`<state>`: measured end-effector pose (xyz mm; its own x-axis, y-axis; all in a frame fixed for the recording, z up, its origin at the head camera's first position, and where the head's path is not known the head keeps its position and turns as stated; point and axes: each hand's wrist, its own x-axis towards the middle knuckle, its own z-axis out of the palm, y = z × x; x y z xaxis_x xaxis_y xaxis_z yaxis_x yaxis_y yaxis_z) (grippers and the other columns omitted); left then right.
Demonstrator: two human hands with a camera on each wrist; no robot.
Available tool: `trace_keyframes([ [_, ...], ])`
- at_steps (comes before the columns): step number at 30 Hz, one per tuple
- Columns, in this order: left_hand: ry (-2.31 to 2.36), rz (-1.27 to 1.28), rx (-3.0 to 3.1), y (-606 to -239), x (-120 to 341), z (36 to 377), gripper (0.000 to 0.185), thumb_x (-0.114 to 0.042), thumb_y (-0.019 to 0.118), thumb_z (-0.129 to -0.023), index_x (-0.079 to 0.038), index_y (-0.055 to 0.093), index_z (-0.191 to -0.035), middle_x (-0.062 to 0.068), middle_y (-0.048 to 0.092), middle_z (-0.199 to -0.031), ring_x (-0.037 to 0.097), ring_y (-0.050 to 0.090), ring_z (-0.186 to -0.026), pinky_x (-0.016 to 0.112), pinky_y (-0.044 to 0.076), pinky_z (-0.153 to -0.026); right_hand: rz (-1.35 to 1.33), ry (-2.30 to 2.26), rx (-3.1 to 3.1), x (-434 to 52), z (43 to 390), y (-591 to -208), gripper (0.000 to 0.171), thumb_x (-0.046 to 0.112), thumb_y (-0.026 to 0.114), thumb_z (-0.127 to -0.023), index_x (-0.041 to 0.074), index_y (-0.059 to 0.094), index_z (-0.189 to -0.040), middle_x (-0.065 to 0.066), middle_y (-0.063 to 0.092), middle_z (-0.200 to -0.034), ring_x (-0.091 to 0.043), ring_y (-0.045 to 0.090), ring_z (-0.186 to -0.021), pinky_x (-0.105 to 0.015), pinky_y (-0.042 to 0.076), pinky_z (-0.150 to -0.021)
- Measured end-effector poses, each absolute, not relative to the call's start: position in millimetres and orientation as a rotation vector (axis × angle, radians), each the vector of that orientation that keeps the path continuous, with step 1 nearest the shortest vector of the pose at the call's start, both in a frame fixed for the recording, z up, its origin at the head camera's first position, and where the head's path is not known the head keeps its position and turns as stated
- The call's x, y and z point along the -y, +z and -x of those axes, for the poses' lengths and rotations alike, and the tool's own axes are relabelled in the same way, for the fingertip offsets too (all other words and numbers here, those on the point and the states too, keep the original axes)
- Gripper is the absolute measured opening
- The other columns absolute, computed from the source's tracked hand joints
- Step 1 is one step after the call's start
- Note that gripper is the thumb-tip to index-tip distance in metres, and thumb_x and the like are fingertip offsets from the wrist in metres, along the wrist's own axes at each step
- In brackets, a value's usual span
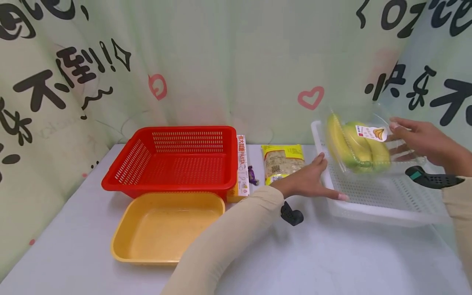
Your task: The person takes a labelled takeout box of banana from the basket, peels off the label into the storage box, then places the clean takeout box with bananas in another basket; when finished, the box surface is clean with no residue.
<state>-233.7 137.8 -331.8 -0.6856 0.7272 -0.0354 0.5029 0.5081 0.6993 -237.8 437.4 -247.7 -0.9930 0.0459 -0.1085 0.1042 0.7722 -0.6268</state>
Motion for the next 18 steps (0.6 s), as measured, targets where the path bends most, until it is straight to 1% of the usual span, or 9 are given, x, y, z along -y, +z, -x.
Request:
trace_keyframes([
  [3, 0.987, -1.02, -2.434, -330, -135, 236, 0.108, -0.056, 0.074, -0.079, -0.018, 0.01, -0.157, -0.013, -0.004, -0.16, -0.002, 0.009, -0.141, 0.017, 0.022, -0.11, -0.103, -1.065, -2.915, -427, 236, -240, 0.089, 0.068, 0.031, -0.094, 0.013, -0.007, -0.153, -0.045, 0.03, -0.138, -0.055, 0.059, -0.095, -0.05, 0.058, -0.068],
  [5, 1.07, -0.997, -2.421, -330, -131, 238, 0.109, -0.055, 0.075, -0.078, -0.018, 0.009, -0.157, -0.013, -0.001, -0.16, -0.003, 0.009, -0.141, 0.018, 0.022, -0.11, -0.077, -1.079, -2.909, -421, 234, -236, 0.086, 0.065, 0.031, -0.095, 0.013, -0.006, -0.153, -0.044, 0.03, -0.139, -0.053, 0.06, -0.095, -0.05, 0.058, -0.069],
  [7, 1.209, -0.964, -2.394, -329, -125, 240, 0.109, -0.052, 0.077, -0.078, -0.022, 0.009, -0.157, -0.013, 0.008, -0.16, 0.0, 0.018, -0.14, 0.023, 0.027, -0.11, -0.037, -1.086, -2.886, -415, 233, -232, 0.082, 0.061, 0.032, -0.098, 0.013, -0.005, -0.154, -0.042, 0.03, -0.141, -0.051, 0.062, -0.096, -0.05, 0.058, -0.071],
  [11, 1.459, -0.839, -2.351, -320, -109, 244, 0.115, -0.05, 0.08, -0.076, -0.028, 0.002, -0.157, -0.013, 0.013, -0.159, 0.006, 0.024, -0.14, 0.035, 0.033, -0.109, 0.054, -1.058, -2.853, -404, 231, -229, 0.077, 0.055, 0.036, -0.1, 0.013, 0.004, -0.156, -0.04, 0.034, -0.139, -0.046, 0.063, -0.099, -0.049, 0.057, -0.073],
  [12, 1.49, -0.816, -2.352, -318, -104, 246, 0.117, -0.051, 0.08, -0.075, -0.028, 0.0, -0.157, -0.012, 0.012, -0.16, 0.007, 0.024, -0.141, 0.038, 0.033, -0.109, 0.072, -1.055, -2.845, -401, 230, -229, 0.076, 0.054, 0.037, -0.1, 0.014, 0.005, -0.156, -0.039, 0.034, -0.14, -0.046, 0.063, -0.099, -0.049, 0.058, -0.073],
  [14, 1.518, -0.781, -2.358, -312, -94, 249, 0.121, -0.052, 0.08, -0.075, -0.027, -0.006, -0.156, -0.01, 0.006, -0.161, 0.009, 0.016, -0.144, 0.04, 0.03, -0.111, 0.103, -1.045, -2.839, -395, 229, -228, 0.075, 0.054, 0.039, -0.1, 0.015, 0.008, -0.156, -0.038, 0.036, -0.14, -0.045, 0.063, -0.1, -0.048, 0.058, -0.073],
  [18, 1.522, -0.808, -2.365, -306, -73, 258, 0.125, -0.052, 0.081, -0.073, -0.03, -0.011, -0.155, -0.01, 0.004, -0.161, 0.014, 0.018, -0.144, 0.043, 0.03, -0.111, 0.173, -1.045, -2.843, -385, 227, -226, 0.071, 0.051, 0.041, -0.101, 0.018, 0.011, -0.157, -0.036, 0.039, -0.139, -0.046, 0.062, -0.101, -0.048, 0.058, -0.072],
])
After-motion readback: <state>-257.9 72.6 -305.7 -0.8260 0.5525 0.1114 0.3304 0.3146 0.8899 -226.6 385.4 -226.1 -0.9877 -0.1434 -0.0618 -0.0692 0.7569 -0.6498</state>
